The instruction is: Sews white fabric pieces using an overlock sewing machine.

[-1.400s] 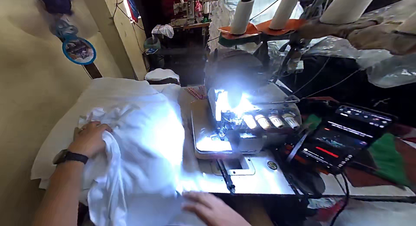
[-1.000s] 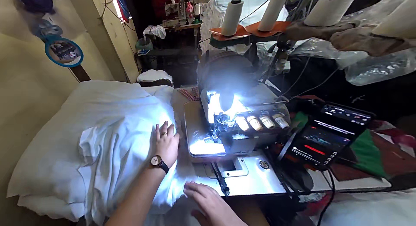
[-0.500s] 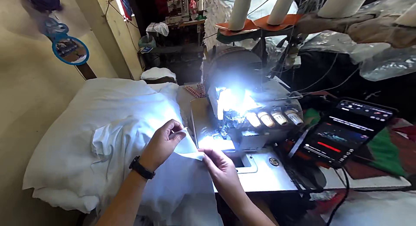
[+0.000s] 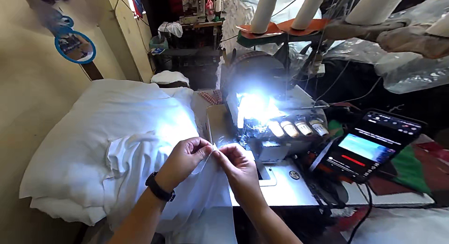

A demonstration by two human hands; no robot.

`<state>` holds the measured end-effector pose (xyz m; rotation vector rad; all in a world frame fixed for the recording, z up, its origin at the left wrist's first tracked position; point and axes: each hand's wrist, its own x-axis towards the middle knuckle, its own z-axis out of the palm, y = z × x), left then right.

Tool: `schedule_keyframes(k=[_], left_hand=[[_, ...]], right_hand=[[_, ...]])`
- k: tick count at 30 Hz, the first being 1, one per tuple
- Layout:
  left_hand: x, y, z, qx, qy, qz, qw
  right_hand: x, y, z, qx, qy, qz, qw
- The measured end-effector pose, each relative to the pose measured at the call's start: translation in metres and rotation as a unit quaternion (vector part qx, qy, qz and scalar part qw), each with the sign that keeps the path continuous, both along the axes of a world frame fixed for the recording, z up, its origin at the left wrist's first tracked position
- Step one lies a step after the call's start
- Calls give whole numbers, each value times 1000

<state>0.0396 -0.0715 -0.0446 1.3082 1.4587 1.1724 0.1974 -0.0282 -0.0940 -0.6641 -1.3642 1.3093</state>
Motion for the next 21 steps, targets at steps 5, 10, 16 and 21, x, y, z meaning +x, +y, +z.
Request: schedule_keyframes(k=[5, 10, 16, 21], left_hand=[[5, -6, 2, 40, 77, 16, 996], [-1, -4, 28, 99, 182, 29, 978], [-4, 14, 51, 129, 213, 66, 966], [8, 46, 21, 213, 237, 58, 946]], right_hand=[[0, -4, 3, 5, -5, 6, 1000], [24, -20, -34, 40, -130, 117, 984], [77, -31, -68, -4, -276, 152, 949], [131, -31, -31, -63, -210, 272, 937]])
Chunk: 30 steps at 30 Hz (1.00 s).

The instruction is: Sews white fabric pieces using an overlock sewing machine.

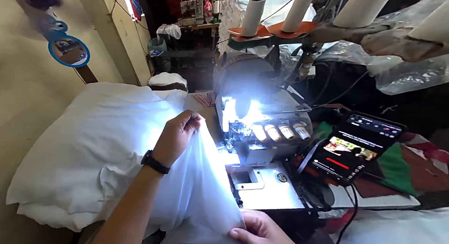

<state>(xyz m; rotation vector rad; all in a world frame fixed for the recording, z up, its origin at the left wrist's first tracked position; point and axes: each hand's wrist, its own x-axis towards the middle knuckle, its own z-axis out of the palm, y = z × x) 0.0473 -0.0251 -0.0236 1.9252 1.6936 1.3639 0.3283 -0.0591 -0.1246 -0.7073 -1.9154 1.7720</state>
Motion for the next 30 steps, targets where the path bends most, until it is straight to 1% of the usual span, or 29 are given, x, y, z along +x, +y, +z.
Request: schedule_keyframes(k=[2, 4, 7, 9, 13, 15, 19, 21, 22, 24, 27, 29, 30], left_hand=[[6, 15, -23, -23, 27, 10, 999], [12, 24, -47, -78, 80, 20, 994], [22, 38, -71, -149, 159, 35, 975], [27, 52, -72, -158, 188, 63, 967], [39, 90, -58, -219, 216, 106, 946], [42, 105, -55, -234, 240, 119, 935], [41, 111, -55, -235, 246, 132, 931], [37, 107, -58, -222, 225, 152, 936], [36, 100, -56, -209, 193, 162, 945], [34, 78, -52, -139, 134, 170, 966], [35, 22, -64, 23, 114, 175, 978], [44, -26, -87, 109, 102, 178, 973], [50, -52, -103, 136, 96, 169, 972]], right_hand=[[8, -3, -12, -16, -44, -16, 999], [12, -8, -35, -38, -84, -43, 995], [15, -18, -55, -64, -87, -50, 993], [13, -15, -55, -63, -67, -70, 993], [4, 4, -44, -32, -48, -119, 991], [1, 10, -43, -30, -37, -130, 990], [0, 5, -46, -39, -28, -131, 990], [1, -1, -48, -40, -35, -115, 992], [2, -6, -50, -43, -42, -105, 993], [4, -16, -55, -52, -45, -95, 993], [9, -35, -64, -74, -46, -84, 993], [18, -44, -69, -94, -47, -78, 991], [24, -48, -72, -106, -44, -79, 990]])
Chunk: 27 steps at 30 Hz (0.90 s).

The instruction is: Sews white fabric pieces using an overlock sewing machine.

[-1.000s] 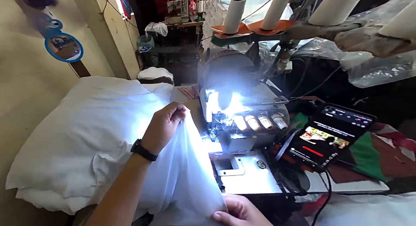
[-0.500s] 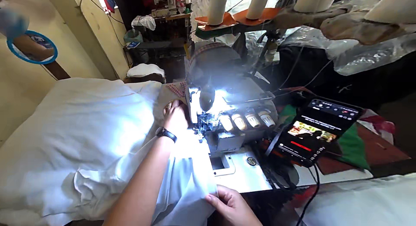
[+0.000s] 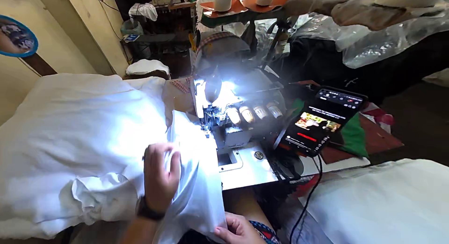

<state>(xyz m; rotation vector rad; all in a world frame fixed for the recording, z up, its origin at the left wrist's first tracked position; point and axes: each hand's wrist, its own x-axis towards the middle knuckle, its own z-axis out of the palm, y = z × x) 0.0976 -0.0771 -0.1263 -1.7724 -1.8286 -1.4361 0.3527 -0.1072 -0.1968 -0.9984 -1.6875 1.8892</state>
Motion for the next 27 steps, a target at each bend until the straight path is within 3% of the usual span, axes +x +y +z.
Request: schedule_keyframes(k=[4, 7, 10, 13, 17, 21, 27], left_hand=[[16, -92, -70, -11, -22, -38, 999], [17, -137, -110, -67, -98, 33, 992], [17, -155, -133, -157, -168, 131, 964], [14, -150, -149, -251, -265, 142, 920], [13, -132, -153, -324, -269, 116, 900], [16, -138, -150, -261, -330, 85, 903], [17, -174, -126, -160, -320, 82, 930]], right_hand=[[30, -12, -19, -49, 0, -64, 997], [53, -15, -33, -71, -35, -98, 992], [68, -17, -40, -89, -72, -93, 989], [71, -22, -45, -101, -91, -113, 984], [63, -24, -46, -86, -130, -151, 976], [55, -26, -43, -104, -108, -182, 972], [49, -27, -32, -128, -118, -113, 978]])
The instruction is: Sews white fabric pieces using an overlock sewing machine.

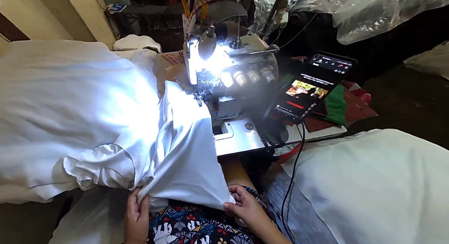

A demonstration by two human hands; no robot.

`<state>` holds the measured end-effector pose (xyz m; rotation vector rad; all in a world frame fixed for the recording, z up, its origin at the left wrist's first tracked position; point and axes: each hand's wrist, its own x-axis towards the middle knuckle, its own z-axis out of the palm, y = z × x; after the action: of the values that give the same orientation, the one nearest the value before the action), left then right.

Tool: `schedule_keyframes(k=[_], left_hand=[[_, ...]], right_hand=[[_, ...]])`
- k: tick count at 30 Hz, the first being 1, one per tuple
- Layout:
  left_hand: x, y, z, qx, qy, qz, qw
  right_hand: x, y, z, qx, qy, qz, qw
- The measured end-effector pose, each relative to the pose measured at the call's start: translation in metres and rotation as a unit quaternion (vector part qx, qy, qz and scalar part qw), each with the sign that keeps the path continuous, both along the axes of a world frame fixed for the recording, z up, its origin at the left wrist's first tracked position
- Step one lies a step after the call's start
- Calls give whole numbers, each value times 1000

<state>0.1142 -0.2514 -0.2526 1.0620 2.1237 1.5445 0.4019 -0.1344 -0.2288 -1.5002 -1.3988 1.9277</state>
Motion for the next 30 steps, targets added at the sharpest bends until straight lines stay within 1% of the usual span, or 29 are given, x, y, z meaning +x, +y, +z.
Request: schedule_keyframes(k=[2, 4, 8, 12, 14, 17, 19, 21, 23, 28, 30], left_hand=[[-2, -5, 7, 22, 18, 1, 1000], [-3, -7, 13, 22, 28, 6, 999], [-3, -8, 13, 26, 24, 15, 999], [-1, -10, 17, 29, 55, 20, 998], [-3, -12, 21, 37, 81, 24, 996], [-11, -15, 34, 49, 134, 33, 989], [-19, -15, 46, 61, 182, 34, 981], [-28, -10, 64, 75, 223, 36, 971], [-35, 0, 83, 88, 270, 36, 958], [-57, 55, 135, 132, 383, 58, 913], [-67, 91, 153, 119, 426, 97, 892]], right_hand=[[-3, 1, 0, 6, -6, 13, 1000], [-6, 1, 0, 11, -11, 28, 999], [-5, -2, -6, 13, -12, 65, 998], [0, -2, -13, 85, -28, 119, 989], [-1, -2, -11, 104, -20, 123, 987], [-8, -5, 4, 73, 15, 120, 990], [-11, -7, 12, 83, 29, 136, 987], [-14, -7, 17, 123, 35, 148, 981], [-19, -3, 26, 161, 49, 138, 976], [-39, 20, 52, 203, 113, 89, 969], [-47, 32, 57, 215, 127, 62, 966]])
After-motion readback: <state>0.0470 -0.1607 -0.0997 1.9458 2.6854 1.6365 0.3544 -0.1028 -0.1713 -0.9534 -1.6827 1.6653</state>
